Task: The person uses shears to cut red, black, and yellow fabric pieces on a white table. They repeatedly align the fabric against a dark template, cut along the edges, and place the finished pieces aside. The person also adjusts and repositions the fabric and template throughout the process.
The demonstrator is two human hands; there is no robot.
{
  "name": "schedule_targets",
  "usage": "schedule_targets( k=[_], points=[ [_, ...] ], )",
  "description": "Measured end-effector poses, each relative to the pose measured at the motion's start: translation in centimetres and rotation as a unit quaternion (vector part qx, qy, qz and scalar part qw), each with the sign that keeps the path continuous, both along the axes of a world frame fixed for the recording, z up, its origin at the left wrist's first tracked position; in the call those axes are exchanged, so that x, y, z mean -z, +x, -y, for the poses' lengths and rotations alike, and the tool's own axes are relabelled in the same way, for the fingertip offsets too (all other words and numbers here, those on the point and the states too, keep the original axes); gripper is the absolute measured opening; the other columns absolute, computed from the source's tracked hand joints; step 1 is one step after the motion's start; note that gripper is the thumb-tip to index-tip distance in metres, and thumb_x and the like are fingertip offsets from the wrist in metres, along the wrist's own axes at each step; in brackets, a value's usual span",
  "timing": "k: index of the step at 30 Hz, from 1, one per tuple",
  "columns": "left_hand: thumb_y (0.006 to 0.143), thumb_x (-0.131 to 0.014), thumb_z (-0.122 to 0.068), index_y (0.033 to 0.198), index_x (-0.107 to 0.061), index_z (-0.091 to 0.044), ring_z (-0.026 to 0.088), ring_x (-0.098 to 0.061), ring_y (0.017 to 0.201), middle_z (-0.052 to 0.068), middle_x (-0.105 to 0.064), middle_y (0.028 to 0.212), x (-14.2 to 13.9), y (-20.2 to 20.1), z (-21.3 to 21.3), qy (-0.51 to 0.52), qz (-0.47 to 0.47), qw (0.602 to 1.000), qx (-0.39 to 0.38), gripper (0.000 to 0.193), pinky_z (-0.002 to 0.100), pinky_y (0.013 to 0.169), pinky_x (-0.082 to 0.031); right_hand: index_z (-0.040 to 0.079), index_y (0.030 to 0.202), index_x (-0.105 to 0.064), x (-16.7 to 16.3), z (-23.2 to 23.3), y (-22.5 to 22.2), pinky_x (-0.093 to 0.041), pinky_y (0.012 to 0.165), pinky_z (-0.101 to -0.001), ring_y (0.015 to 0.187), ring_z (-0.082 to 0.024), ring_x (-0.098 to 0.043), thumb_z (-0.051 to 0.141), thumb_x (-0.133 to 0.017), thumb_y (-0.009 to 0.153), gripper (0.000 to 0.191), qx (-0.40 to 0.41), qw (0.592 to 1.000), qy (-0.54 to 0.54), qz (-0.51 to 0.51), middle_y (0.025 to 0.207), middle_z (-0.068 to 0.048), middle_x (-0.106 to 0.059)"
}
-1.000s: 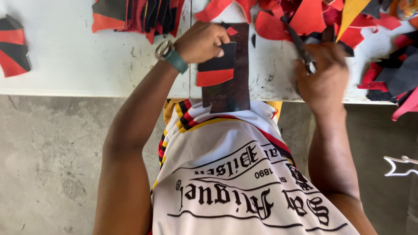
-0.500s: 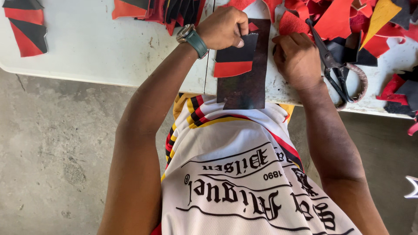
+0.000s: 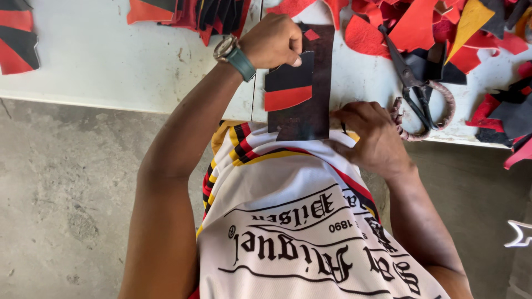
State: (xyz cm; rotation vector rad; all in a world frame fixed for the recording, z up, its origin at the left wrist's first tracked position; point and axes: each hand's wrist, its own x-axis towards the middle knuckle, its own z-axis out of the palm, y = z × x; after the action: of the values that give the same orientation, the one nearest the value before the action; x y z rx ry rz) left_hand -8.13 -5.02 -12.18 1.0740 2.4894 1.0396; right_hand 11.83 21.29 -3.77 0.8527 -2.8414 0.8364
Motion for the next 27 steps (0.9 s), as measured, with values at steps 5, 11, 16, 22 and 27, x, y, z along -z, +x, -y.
schedule_targets(
  k=[5,11,16,22,27],
  points=[
    [0.074,-0.092,-0.013,0.078,-0.076,-0.005,0.02,-0.075,0.072,0.01,-0.076,0.078,0.2,-1.5,-1.1,0.008,-0.013,1.0,0.016,0.018,0.035,0.066,-0.057,0.011,0.124,-0.073,0.2,1.0,-0.1,-0.049,0.095,-0.0447,0.11,-0.032,-0.061,0.036,-0.09,0.071,0.061,0.041,0.999,0.012,-0.009,0.123,-0.01,-0.067],
    [0.076,-0.091,-0.012,0.079,-0.076,-0.006,0.02,-0.075,0.073,0.009,-0.076,0.08,0.0,-2.4,-0.6,-0.023,-0.002,1.0,0.015,0.016,0.035,0.068,-0.057,0.012,0.12,-0.075,2.9,1.2,-0.8,-0.048,0.096,-0.0439,0.11,-0.032,-0.061,0.032,-0.089,0.074,0.052,0.05,0.998,0.013,-0.025,0.125,-0.009,-0.067],
    [0.078,-0.09,-0.012,0.095,-0.072,-0.001,0.021,-0.076,0.084,0.011,-0.076,0.092,-0.6,0.4,1.8,0.097,-0.052,0.993,-0.046,0.027,0.035,0.074,-0.06,0.007,0.123,-0.071,2.9,-1.9,-1.0,-0.051,0.103,-0.0413,0.121,-0.03,-0.063,0.024,-0.086,0.087,0.043,0.132,0.989,-0.057,-0.03,0.132,-0.01,-0.066],
    [0.095,-0.08,-0.016,0.105,-0.071,0.001,0.016,-0.075,0.091,0.011,-0.075,0.105,-0.1,6.3,7.9,0.162,-0.017,0.967,-0.195,0.022,0.029,0.075,-0.063,0.0,0.127,-0.07,4.2,-5.6,-0.5,-0.05,0.094,-0.0486,0.112,-0.04,-0.06,0.024,-0.087,0.087,0.049,0.28,0.951,0.079,-0.102,0.125,-0.019,-0.062],
    [0.097,-0.076,-0.014,0.102,-0.074,-0.001,0.014,-0.072,0.081,0.007,-0.077,0.097,-0.2,3.9,8.9,0.223,0.057,0.924,-0.307,0.013,0.028,0.073,-0.06,0.003,0.12,-0.071,7.1,-5.1,-5.3,-0.052,0.094,-0.0477,0.108,-0.039,-0.059,0.009,-0.074,0.084,0.037,0.308,0.941,0.04,-0.132,0.115,-0.018,-0.061]
  ],
)
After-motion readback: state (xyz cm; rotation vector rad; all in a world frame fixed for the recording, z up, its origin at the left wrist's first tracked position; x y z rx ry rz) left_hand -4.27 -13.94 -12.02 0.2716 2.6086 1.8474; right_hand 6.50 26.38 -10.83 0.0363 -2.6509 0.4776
